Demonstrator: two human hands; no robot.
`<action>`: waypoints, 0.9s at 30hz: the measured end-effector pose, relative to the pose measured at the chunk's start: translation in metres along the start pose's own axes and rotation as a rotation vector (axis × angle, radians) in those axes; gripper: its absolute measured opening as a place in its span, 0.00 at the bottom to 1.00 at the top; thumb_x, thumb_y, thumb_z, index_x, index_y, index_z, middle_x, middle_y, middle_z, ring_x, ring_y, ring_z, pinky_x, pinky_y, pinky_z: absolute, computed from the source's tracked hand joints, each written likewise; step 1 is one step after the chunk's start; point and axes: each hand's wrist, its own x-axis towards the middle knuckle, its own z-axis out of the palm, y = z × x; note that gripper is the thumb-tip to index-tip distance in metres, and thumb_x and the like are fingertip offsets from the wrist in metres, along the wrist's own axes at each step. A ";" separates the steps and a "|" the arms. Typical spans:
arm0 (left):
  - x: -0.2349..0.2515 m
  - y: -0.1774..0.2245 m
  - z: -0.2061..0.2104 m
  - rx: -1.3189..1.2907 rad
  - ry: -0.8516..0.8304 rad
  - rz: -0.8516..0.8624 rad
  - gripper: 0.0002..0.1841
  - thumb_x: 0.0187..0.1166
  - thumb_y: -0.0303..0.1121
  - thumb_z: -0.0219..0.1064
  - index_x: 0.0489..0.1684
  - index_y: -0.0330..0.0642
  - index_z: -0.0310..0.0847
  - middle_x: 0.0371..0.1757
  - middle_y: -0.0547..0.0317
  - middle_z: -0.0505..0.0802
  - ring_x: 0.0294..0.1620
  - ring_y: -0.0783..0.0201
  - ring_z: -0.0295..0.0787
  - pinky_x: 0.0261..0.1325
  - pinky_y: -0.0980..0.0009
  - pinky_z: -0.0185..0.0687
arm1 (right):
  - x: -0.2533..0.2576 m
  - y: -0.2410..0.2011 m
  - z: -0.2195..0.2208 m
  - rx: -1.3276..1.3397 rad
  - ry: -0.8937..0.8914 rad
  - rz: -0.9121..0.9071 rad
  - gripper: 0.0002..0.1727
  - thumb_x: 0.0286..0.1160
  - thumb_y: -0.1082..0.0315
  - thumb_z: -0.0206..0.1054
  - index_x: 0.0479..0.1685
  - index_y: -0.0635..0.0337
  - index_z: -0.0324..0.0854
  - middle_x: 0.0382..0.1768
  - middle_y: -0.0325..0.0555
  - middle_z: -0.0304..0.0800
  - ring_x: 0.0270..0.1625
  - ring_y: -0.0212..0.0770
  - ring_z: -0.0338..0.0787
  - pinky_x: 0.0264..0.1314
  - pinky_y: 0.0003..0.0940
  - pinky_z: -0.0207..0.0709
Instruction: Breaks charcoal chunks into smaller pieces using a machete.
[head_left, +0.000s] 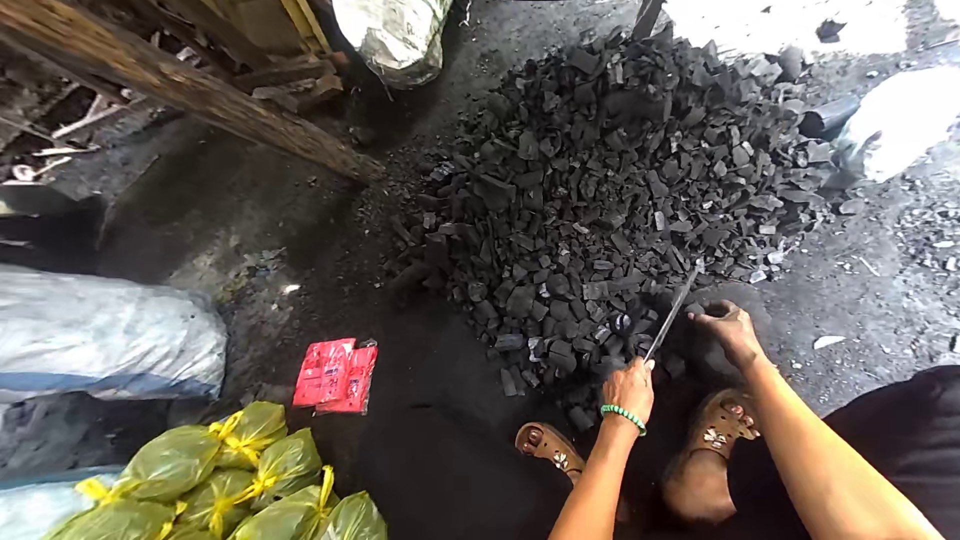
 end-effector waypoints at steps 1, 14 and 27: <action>-0.002 -0.009 -0.003 -0.134 0.124 0.019 0.23 0.96 0.41 0.47 0.62 0.28 0.82 0.48 0.33 0.92 0.53 0.40 0.91 0.63 0.43 0.81 | -0.005 -0.012 0.011 0.072 -0.050 -0.047 0.26 0.70 0.72 0.78 0.67 0.71 0.78 0.62 0.69 0.85 0.63 0.61 0.86 0.68 0.61 0.76; 0.018 -0.111 -0.016 -1.240 0.884 -0.470 0.26 0.98 0.41 0.36 0.68 0.27 0.72 0.51 0.40 0.85 0.45 0.54 0.85 0.51 0.58 0.83 | -0.078 -0.082 0.183 -0.814 -0.646 -0.745 0.30 0.71 0.70 0.75 0.77 0.50 0.81 0.72 0.69 0.80 0.75 0.71 0.78 0.75 0.72 0.66; 0.013 -0.062 0.015 -0.461 0.348 0.029 0.20 0.94 0.32 0.50 0.63 0.22 0.81 0.57 0.32 0.90 0.55 0.46 0.90 0.67 0.54 0.82 | 0.003 -0.026 0.019 0.704 0.090 0.106 0.25 0.81 0.73 0.66 0.76 0.57 0.66 0.49 0.50 0.85 0.41 0.38 0.87 0.44 0.37 0.83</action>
